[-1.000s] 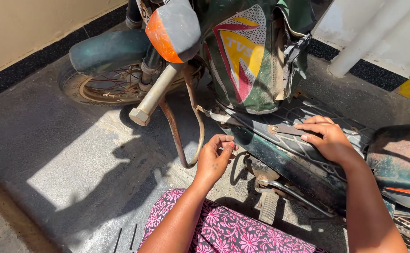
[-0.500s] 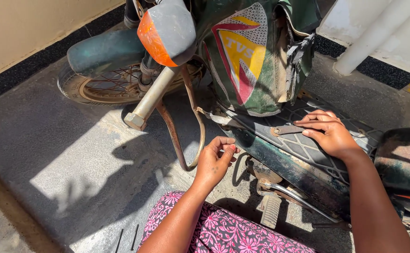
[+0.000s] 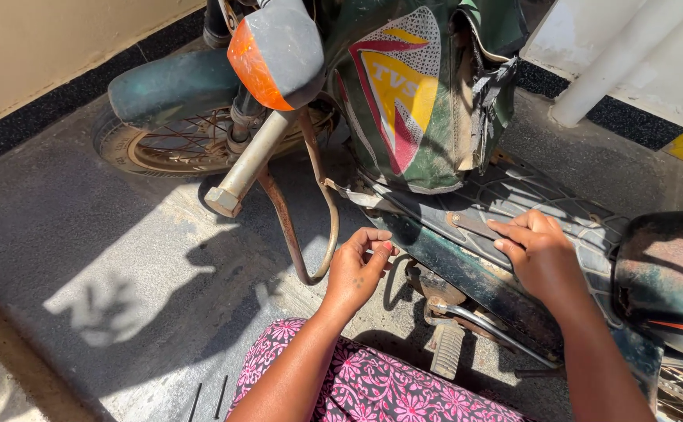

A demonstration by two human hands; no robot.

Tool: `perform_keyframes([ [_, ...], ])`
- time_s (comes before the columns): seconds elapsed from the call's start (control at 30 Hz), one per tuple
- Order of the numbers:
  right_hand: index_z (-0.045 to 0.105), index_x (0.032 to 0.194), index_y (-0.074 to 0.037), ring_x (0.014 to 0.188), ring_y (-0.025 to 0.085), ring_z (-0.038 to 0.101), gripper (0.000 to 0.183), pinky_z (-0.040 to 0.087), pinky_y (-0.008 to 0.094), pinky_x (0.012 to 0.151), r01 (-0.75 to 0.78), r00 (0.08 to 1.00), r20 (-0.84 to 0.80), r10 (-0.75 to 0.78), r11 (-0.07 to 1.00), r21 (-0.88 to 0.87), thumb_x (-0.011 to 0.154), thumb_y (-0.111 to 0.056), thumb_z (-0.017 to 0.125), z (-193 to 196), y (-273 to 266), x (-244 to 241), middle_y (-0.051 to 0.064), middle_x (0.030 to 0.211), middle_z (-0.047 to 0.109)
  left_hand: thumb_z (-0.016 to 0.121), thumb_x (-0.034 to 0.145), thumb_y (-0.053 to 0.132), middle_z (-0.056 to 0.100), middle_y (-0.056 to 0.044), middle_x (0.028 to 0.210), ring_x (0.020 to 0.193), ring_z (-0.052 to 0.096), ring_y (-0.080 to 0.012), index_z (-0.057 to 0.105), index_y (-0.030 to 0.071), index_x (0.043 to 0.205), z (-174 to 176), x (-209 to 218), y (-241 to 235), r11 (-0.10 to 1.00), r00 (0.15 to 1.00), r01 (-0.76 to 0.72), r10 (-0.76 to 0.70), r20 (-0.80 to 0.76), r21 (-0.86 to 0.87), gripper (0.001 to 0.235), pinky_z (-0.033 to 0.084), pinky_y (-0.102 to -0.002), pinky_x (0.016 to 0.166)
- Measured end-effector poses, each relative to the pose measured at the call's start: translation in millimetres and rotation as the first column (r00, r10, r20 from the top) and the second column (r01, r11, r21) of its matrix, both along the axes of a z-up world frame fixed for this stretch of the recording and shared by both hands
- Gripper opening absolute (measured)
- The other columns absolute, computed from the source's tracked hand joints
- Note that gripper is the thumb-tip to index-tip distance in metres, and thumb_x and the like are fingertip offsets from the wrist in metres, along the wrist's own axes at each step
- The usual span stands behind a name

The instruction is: The person uses a wrench to loosen and remove bolts from the motorcycle's side cover. After removing the cover, they place it on the ground and then adjust the rear suspension spring by hand.

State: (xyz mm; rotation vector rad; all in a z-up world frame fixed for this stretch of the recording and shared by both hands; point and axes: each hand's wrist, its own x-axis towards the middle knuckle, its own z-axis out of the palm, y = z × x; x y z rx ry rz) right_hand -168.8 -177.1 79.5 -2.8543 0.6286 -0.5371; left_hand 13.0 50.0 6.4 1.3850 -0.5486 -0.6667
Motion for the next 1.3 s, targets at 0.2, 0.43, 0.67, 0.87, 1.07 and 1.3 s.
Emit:
perform_keyframes([
  [0.2, 0.077, 0.119, -0.01, 0.085, 0.029, 0.066, 0.033, 0.055, 0.044, 0.072, 0.317, 0.945, -0.04, -0.325, 0.938, -0.139, 0.09, -0.026, 0.075, -4, 105, 22, 0.009, 0.092, 0.062, 0.064, 0.099, 0.02, 0.077, -0.003, 0.092, 0.075, 0.071, -0.0068, 0.068, 0.003, 0.116, 0, -9, -6, 1.0, 0.999, -0.007, 0.007, 0.032, 0.009, 0.024, 0.057, -0.023, 0.063],
  [0.43, 0.077, 0.116, -0.007, 0.084, 0.034, 0.069, 0.036, 0.056, 0.046, 0.069, 0.354, 0.933, 0.013, -0.359, 0.913, -0.201, 0.084, -0.022, 0.076, 2, 96, 19, 0.015, 0.1, 0.063, 0.063, 0.099, 0.019, 0.077, -0.003, 0.092, 0.075, 0.071, -0.0073, 0.068, 0.003, 0.117, -3, -10, -2, 1.0, 0.999, -0.026, 0.026, 0.027, 0.007, 0.024, 0.057, -0.023, 0.063],
  [0.67, 0.075, 0.123, -0.017, 0.092, 0.029, 0.07, 0.036, 0.054, 0.04, 0.081, 0.218, 0.976, -0.038, -0.215, 0.958, 0.184, 0.087, -0.019, 0.074, 19, 18, -6, 0.008, 0.113, 0.07, 0.063, 0.099, 0.02, 0.077, -0.002, 0.094, 0.075, 0.071, -0.0077, 0.066, 0.003, 0.118, -10, -1, 3, 1.0, 0.999, -0.031, 0.031, -0.019, -0.005, 0.025, 0.056, -0.023, 0.063],
  [0.87, 0.074, 0.124, -0.015, 0.105, 0.024, 0.065, 0.039, 0.051, 0.035, 0.094, -0.035, 0.999, -0.007, 0.038, 0.965, 0.262, 0.085, -0.009, 0.073, 9, -48, -3, 0.008, 0.113, 0.07, 0.063, 0.1, 0.02, 0.076, -0.003, 0.095, 0.076, 0.071, -0.0077, 0.066, 0.003, 0.118, -8, 3, 7, 0.999, 0.999, -0.03, 0.029, -0.025, -0.036, 0.025, 0.056, -0.023, 0.065],
  [1.07, 0.077, 0.12, -0.012, 0.115, 0.026, 0.062, 0.037, 0.046, 0.039, 0.104, -0.177, 0.979, -0.05, 0.2, 0.94, 0.293, 0.084, -0.009, 0.072, -3, -83, 10, 0.008, 0.116, 0.071, 0.062, 0.1, 0.021, 0.076, -0.003, 0.095, 0.077, 0.071, -0.0079, 0.066, 0.003, 0.118, -2, 6, 7, 1.0, 0.999, -0.024, 0.024, -0.026, -0.015, 0.026, 0.056, -0.023, 0.065],
  [1.3, 0.078, 0.113, -0.009, 0.119, 0.026, 0.061, 0.029, 0.045, 0.04, 0.107, -0.294, 0.952, -0.017, 0.304, 0.932, 0.21, 0.084, -0.011, 0.073, -17, -101, 20, 0.006, 0.118, 0.074, 0.063, 0.1, 0.022, 0.077, -0.003, 0.093, 0.076, 0.072, -0.0085, 0.066, 0.003, 0.119, -5, 5, 4, 1.0, 1.0, -0.016, 0.016, -0.009, -0.005, 0.027, 0.056, -0.023, 0.064],
])
